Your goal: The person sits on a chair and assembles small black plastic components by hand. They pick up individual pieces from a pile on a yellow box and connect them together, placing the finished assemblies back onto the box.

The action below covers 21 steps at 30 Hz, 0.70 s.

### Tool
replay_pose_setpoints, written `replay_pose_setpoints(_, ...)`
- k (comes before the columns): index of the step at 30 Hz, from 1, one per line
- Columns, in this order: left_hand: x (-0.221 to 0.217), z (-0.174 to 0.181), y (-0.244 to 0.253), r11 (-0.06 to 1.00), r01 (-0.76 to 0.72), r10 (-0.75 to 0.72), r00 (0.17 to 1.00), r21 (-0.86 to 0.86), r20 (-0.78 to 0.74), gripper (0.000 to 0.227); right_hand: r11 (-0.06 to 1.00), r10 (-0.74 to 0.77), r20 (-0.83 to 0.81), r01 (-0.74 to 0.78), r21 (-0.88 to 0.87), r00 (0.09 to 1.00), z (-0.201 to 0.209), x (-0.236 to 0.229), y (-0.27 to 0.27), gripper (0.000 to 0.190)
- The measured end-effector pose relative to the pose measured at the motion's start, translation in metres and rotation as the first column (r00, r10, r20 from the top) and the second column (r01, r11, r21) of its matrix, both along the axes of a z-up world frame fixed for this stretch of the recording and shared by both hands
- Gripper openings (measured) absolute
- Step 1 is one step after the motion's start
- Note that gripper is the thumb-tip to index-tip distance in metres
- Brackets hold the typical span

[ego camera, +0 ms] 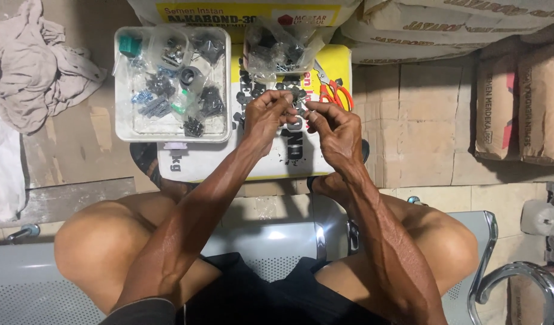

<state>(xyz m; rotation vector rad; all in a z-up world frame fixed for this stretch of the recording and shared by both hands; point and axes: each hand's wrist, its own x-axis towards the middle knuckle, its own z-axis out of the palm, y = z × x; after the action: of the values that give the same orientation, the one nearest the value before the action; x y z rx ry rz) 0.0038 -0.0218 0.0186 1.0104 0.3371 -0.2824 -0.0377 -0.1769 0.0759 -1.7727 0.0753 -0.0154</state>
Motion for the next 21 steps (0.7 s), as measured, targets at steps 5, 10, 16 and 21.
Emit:
replay_pose_setpoints(5,-0.002,-0.008,-0.001,1.0,0.006,-0.005,0.999,-0.027,0.054,0.02,0.999,0.025,0.01,-0.025,-0.024,1.0,-0.007,0.0,-0.002,0.02)
replay_pose_setpoints(10,-0.003,-0.008,-0.003,1.0,-0.007,0.006,0.994,0.013,0.11,0.018,0.998,0.044,0.028,-0.042,-0.051,0.999,-0.012,0.002,-0.002,0.019)
replay_pose_setpoints(16,-0.01,-0.01,-0.013,0.911,0.0,-0.201,0.873,0.412,0.444,0.01,0.984,0.049,0.089,-0.033,-0.176,0.995,-0.006,0.009,0.0,0.019)
replay_pose_setpoints(21,-0.004,0.01,-0.009,0.895,0.056,-0.284,0.837,0.443,0.467,0.01,0.98,0.084,0.149,-0.055,-0.192,0.985,-0.001,0.021,-0.009,0.018)
